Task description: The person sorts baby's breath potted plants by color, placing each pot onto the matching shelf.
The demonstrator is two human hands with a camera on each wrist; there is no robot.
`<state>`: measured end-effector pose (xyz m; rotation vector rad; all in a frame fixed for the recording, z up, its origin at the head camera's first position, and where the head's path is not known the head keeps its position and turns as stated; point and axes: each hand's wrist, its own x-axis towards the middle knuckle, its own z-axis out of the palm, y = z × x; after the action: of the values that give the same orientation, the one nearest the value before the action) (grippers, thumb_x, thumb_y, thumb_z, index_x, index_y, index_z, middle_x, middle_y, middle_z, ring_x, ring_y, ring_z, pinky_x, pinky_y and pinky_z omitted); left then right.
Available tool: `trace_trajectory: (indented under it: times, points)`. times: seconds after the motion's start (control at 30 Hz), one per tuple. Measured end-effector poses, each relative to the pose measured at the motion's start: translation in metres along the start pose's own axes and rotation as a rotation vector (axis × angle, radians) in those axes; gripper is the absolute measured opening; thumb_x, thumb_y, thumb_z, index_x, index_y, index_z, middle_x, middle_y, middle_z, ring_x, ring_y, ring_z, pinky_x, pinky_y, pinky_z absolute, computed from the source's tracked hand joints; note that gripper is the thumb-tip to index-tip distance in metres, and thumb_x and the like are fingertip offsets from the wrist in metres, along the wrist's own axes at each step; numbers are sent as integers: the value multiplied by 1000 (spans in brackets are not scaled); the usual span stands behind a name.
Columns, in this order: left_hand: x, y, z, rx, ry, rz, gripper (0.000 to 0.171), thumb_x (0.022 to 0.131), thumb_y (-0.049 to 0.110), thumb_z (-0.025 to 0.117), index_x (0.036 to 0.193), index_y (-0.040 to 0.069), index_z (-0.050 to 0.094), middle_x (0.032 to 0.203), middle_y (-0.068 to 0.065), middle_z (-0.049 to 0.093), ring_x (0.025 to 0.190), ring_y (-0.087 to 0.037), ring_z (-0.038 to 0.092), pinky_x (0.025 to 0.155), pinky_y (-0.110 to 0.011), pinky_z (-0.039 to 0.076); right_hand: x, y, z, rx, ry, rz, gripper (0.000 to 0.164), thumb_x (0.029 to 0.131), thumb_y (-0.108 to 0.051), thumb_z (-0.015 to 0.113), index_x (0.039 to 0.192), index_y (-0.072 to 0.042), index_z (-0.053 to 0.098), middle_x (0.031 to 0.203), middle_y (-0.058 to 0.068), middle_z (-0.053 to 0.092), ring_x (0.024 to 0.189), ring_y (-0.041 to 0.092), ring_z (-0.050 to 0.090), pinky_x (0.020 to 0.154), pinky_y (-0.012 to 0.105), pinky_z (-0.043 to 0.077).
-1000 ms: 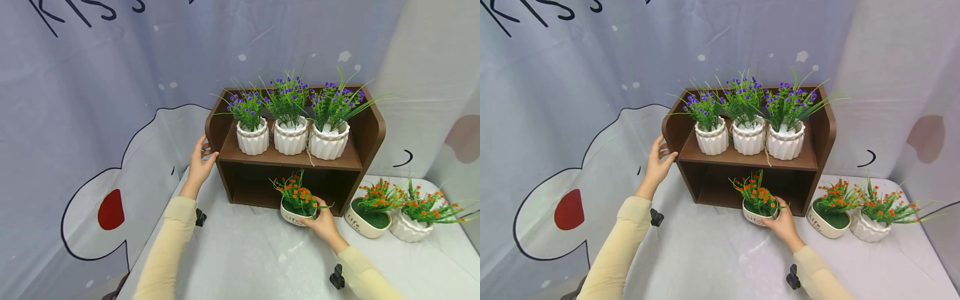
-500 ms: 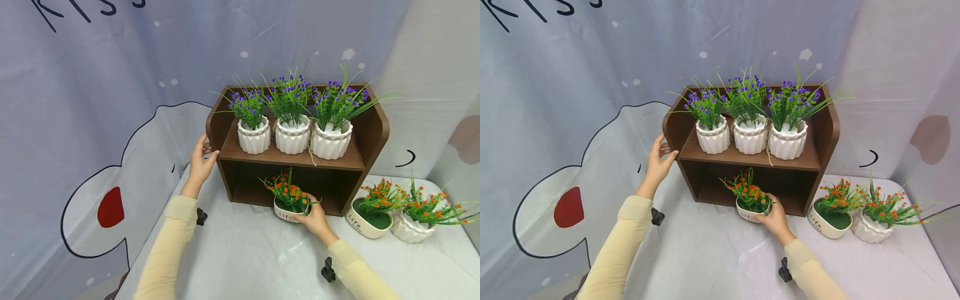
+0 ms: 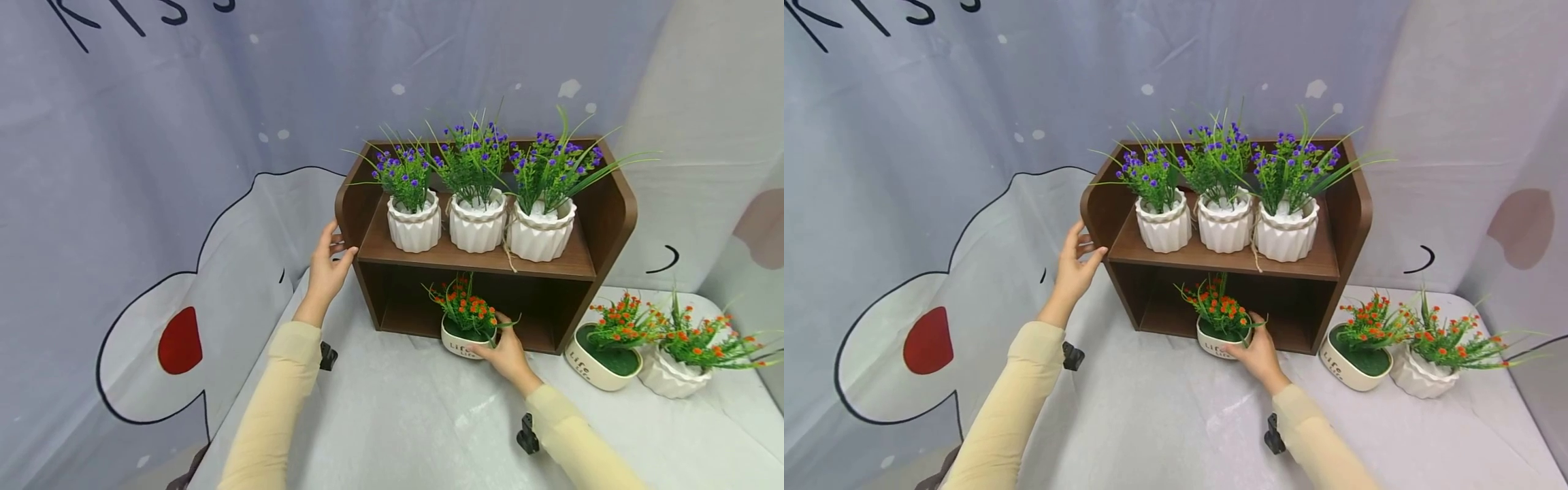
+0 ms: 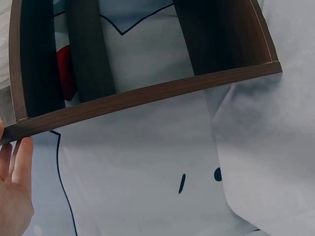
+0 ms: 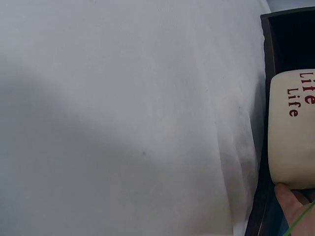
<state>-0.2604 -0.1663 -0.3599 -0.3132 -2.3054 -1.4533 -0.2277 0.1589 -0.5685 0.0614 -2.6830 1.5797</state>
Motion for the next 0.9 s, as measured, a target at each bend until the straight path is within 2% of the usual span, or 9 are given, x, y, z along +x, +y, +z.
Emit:
trace_trajectory:
  times: [0.07,0.17,0.67,0.9]
  points:
    - [-2,8,-2,6,1,9,57,91,-4,58,142,-1,34,115,-30,50,108,-44,57,82,-55,52,2,-2,2,19,-7,5,90,75,-22,81,144,-3,26,140,29,41,128,43,42,105,55,36]
    - [-2,10,-2,-4,3,18,57,90,-5,58,142,-1,35,114,-31,50,108,-45,57,83,-56,52,7,-4,4,39,-23,3,88,75,-21,81,143,-1,28,139,29,43,128,42,42,106,54,36]
    - [-6,6,2,-12,59,71,55,89,-6,60,139,-6,38,112,-34,52,103,-47,59,78,-58,53,24,-7,21,84,-26,-17,86,73,-18,83,140,1,33,138,28,45,126,42,44,105,53,37]
    - [-5,3,4,-7,76,90,54,88,-7,61,138,-7,40,110,-34,53,101,-47,59,77,-58,53,32,-15,27,17,-7,-50,81,73,-19,83,136,3,39,138,28,38,133,48,25,110,59,25]
